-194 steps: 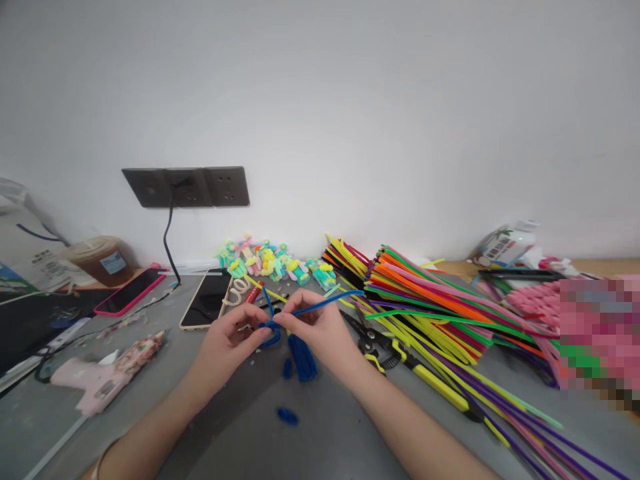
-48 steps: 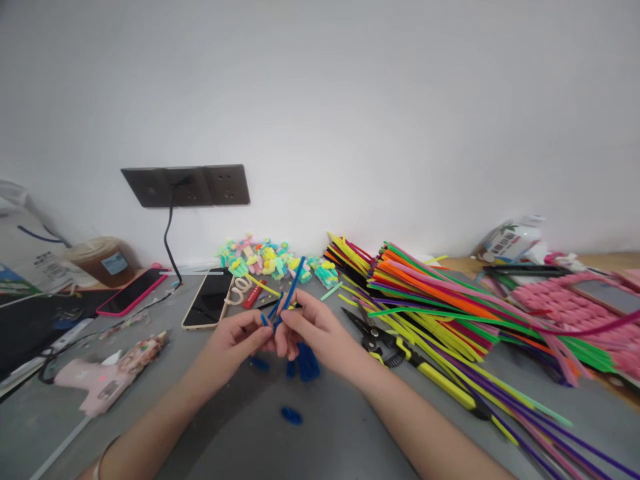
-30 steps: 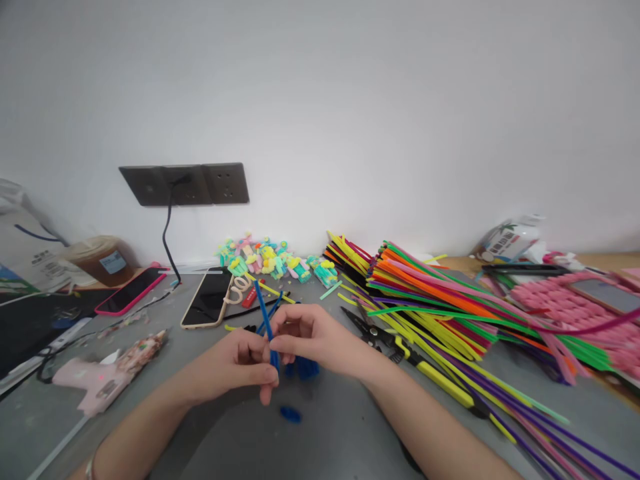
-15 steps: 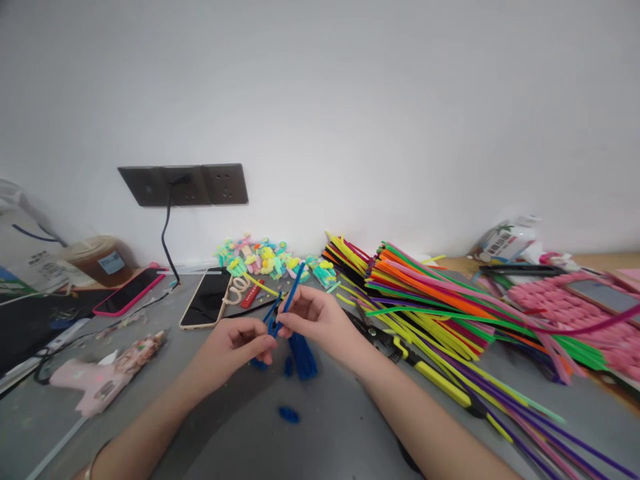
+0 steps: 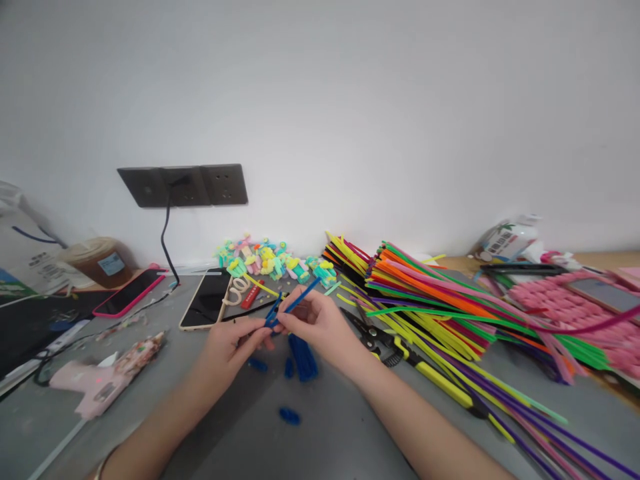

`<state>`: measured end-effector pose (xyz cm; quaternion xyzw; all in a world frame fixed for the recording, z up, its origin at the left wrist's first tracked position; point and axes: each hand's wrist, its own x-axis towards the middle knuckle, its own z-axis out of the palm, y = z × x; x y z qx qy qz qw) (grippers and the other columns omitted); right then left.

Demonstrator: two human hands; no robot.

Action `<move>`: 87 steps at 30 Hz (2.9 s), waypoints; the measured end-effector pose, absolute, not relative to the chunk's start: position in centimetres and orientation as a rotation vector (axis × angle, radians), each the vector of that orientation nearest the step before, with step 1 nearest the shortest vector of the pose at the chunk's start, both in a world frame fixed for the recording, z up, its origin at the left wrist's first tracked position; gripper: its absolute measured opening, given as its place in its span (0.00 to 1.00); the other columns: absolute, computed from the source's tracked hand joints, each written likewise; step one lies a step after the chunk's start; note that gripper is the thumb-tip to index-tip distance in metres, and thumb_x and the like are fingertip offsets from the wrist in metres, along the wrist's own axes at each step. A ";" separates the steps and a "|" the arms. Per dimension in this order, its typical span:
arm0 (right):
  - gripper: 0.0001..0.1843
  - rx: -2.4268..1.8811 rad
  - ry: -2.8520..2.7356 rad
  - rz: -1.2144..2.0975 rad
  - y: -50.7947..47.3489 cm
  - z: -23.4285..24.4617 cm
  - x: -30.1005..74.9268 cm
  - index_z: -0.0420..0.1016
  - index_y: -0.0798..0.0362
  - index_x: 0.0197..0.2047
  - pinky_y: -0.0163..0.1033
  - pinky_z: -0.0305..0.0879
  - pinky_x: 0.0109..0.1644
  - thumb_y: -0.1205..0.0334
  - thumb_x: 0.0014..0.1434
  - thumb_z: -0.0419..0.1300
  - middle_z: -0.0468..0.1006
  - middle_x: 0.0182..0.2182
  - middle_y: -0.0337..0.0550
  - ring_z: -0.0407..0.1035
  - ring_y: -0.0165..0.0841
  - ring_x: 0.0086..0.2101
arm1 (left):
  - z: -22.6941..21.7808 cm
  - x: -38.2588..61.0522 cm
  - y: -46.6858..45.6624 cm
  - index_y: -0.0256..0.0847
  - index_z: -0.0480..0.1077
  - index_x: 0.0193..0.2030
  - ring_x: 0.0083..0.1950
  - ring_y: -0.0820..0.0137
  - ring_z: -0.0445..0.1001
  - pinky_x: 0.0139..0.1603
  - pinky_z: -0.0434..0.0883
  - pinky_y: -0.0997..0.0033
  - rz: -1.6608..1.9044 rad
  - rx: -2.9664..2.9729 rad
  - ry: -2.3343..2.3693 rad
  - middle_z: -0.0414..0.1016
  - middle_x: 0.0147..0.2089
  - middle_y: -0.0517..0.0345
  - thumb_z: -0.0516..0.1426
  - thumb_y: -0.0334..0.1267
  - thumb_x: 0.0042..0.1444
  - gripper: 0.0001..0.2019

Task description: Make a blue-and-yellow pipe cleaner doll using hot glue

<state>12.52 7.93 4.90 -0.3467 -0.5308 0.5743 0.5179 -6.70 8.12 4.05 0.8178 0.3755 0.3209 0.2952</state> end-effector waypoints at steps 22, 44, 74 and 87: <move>0.15 -0.846 -1.341 1.381 8.1 4.6 12.5 0.70 0.54 0.31 0.34 0.70 0.34 0.56 0.51 0.72 0.76 0.28 0.38 0.74 0.28 0.29 | 4.3 -6.8 7.8 0.41 0.78 0.35 0.35 0.67 0.76 0.38 0.68 0.71 0.822 2.426 1.053 0.81 0.32 0.54 0.51 0.38 0.66 0.15; 0.18 -0.817 -1.083 1.462 6.7 5.5 11.3 0.71 0.53 0.31 0.31 0.66 0.29 0.57 0.46 0.75 0.72 0.24 0.32 0.69 0.26 0.24 | 4.6 -5.5 7.5 0.39 0.79 0.34 0.34 0.69 0.79 0.32 0.71 0.76 1.132 1.279 0.875 0.82 0.31 0.56 0.68 0.39 0.47 0.08; 0.16 -0.798 -0.935 1.672 6.5 5.1 10.8 0.76 0.54 0.33 0.28 0.71 0.32 0.61 0.44 0.76 0.81 0.27 0.36 0.76 0.25 0.26 | 4.1 -5.2 7.3 0.39 0.75 0.29 0.32 0.74 0.66 0.34 0.65 0.77 1.232 1.218 0.873 0.71 0.29 0.60 0.64 0.42 0.54 0.09; 0.15 -0.866 -1.232 1.451 7.6 5.6 12.6 0.76 0.54 0.31 0.35 0.71 0.32 0.56 0.47 0.74 0.78 0.24 0.37 0.73 0.28 0.25 | 4.2 -5.7 7.9 0.37 0.71 0.26 0.31 0.73 0.61 0.34 0.59 0.73 1.053 1.411 0.907 0.65 0.28 0.61 0.62 0.44 0.54 0.14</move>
